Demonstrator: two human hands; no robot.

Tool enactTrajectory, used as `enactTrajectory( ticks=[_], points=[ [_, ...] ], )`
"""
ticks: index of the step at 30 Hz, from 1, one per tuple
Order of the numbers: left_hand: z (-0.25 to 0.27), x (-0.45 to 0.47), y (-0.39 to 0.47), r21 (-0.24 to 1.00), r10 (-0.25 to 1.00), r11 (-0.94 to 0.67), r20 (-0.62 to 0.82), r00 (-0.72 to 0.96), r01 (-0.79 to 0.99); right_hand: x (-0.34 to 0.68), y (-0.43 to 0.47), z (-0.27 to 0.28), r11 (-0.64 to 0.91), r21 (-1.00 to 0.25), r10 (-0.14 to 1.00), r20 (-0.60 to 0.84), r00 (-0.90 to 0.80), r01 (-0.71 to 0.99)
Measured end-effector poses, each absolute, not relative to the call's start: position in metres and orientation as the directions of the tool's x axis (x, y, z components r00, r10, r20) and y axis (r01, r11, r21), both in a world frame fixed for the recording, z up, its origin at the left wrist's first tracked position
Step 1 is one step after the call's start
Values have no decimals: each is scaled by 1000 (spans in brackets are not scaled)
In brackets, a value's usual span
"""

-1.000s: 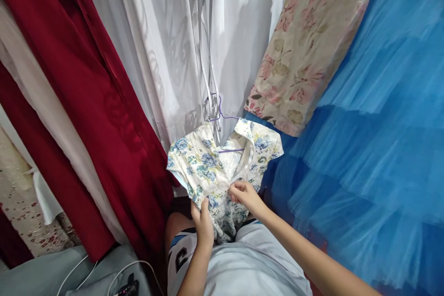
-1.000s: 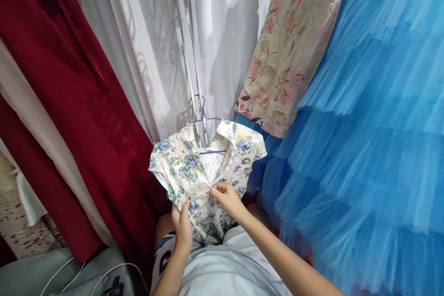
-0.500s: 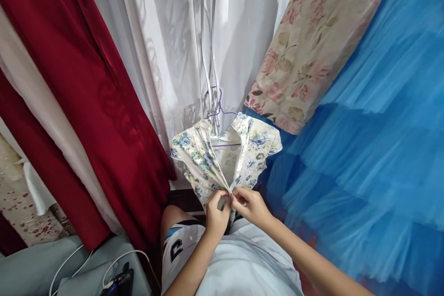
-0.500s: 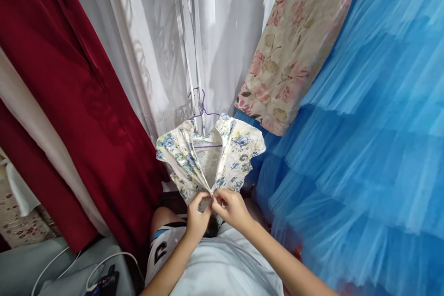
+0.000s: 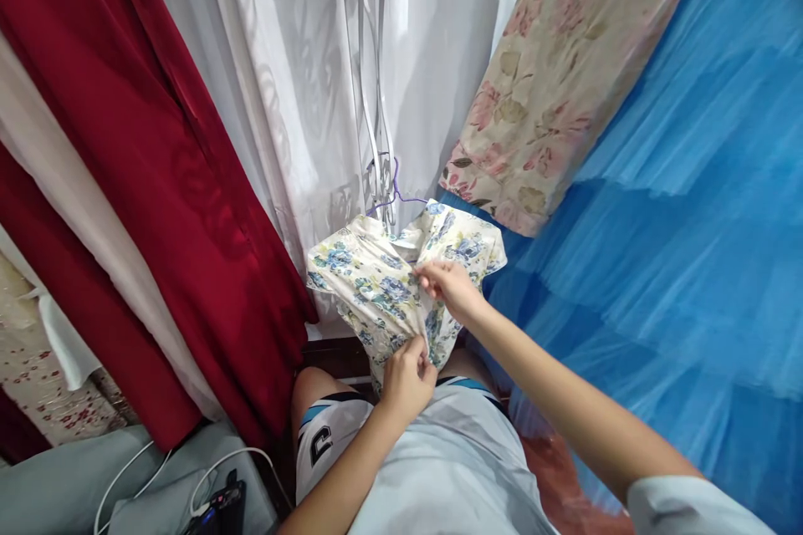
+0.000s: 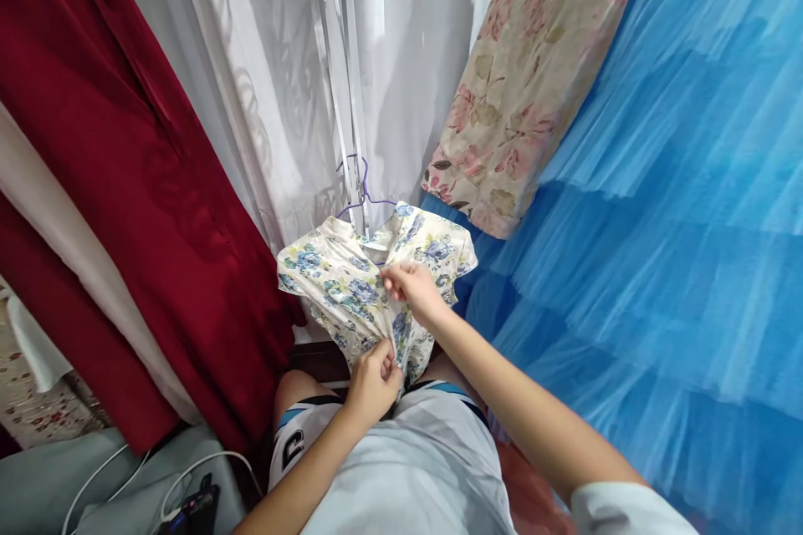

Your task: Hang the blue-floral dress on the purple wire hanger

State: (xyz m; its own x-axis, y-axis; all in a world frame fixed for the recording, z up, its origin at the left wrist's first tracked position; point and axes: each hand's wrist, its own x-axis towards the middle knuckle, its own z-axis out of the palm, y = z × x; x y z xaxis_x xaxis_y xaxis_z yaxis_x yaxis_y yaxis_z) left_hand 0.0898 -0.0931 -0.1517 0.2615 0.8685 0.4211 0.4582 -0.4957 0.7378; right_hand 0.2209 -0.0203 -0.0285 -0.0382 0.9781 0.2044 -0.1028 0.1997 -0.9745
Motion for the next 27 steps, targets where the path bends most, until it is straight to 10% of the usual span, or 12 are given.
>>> enactTrajectory(
  ticks=[10, 15, 19, 27],
  points=[
    [-123, 67, -73, 799, 832, -508, 359, 423, 322, 200, 10, 37, 459, -882, 888, 453, 72, -105],
    [-27, 38, -28, 724, 763, -645, 632, 139, 245, 204, -8, 31, 541, -840, 841, 539, 43, -45],
    [33, 43, -3, 554, 637, -765, 727, 257, 328, 208, -5, 31, 556, -831, 831, 556, 32, -9],
    [43, 60, 7, 520, 554, -790, 833, 15, 326, 197, 5, -5, 517, -854, 843, 520, 134, 60]
  ],
)
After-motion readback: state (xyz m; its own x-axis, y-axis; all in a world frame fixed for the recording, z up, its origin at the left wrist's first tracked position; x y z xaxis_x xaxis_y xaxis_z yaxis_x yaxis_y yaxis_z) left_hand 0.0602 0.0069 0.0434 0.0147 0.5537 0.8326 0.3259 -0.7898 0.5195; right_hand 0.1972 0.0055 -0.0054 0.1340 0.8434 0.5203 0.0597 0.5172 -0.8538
